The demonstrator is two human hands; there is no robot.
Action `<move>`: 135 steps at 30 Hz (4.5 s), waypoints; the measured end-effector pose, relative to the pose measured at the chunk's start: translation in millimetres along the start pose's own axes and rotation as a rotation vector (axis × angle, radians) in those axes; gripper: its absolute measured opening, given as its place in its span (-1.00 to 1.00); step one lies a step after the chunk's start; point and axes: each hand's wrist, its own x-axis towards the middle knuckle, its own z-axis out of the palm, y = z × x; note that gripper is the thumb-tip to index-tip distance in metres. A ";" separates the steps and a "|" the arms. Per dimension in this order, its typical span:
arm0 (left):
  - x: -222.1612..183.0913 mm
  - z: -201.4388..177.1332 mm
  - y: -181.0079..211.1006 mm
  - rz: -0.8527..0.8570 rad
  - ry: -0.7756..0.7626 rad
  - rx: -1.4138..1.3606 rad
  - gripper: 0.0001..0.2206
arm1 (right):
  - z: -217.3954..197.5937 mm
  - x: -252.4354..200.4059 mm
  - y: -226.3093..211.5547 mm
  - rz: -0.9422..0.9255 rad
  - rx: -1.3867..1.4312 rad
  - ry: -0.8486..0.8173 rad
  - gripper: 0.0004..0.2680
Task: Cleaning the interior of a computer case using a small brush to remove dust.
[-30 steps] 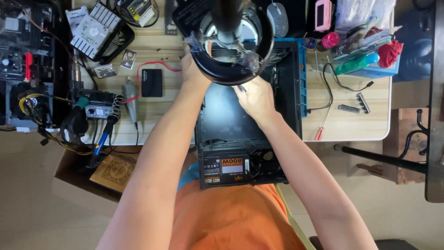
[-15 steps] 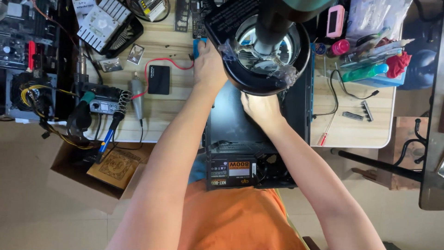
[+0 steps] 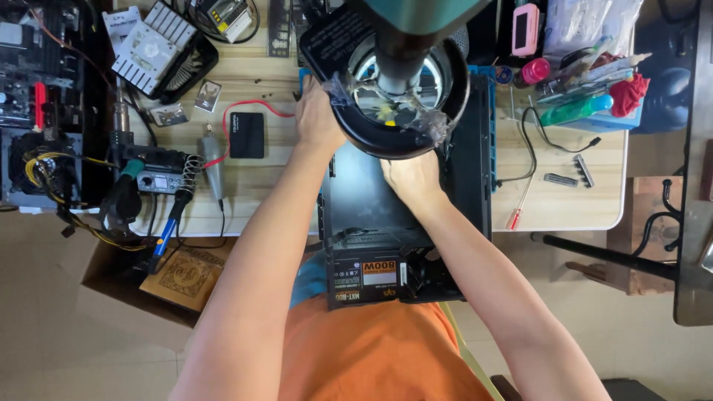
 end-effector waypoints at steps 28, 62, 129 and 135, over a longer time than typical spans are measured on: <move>2.8 3.8 -4.2 -0.209 -0.113 0.047 -0.38 | 16.6 22.1 -18.8 0.271 1.269 0.097 -0.78; 14.2 4.5 -10.1 -0.259 -0.153 0.162 -0.27 | -21.4 0.6 -81.9 0.055 0.576 0.369 -0.90; 11.2 17.8 -11.1 -0.035 -0.129 0.214 -0.46 | 2.1 10.9 -39.4 -0.403 -0.632 0.228 -0.82; 8.2 12.3 -4.7 -0.070 -0.115 0.235 -0.44 | 11.4 5.3 -50.7 -0.430 -0.774 0.347 -0.83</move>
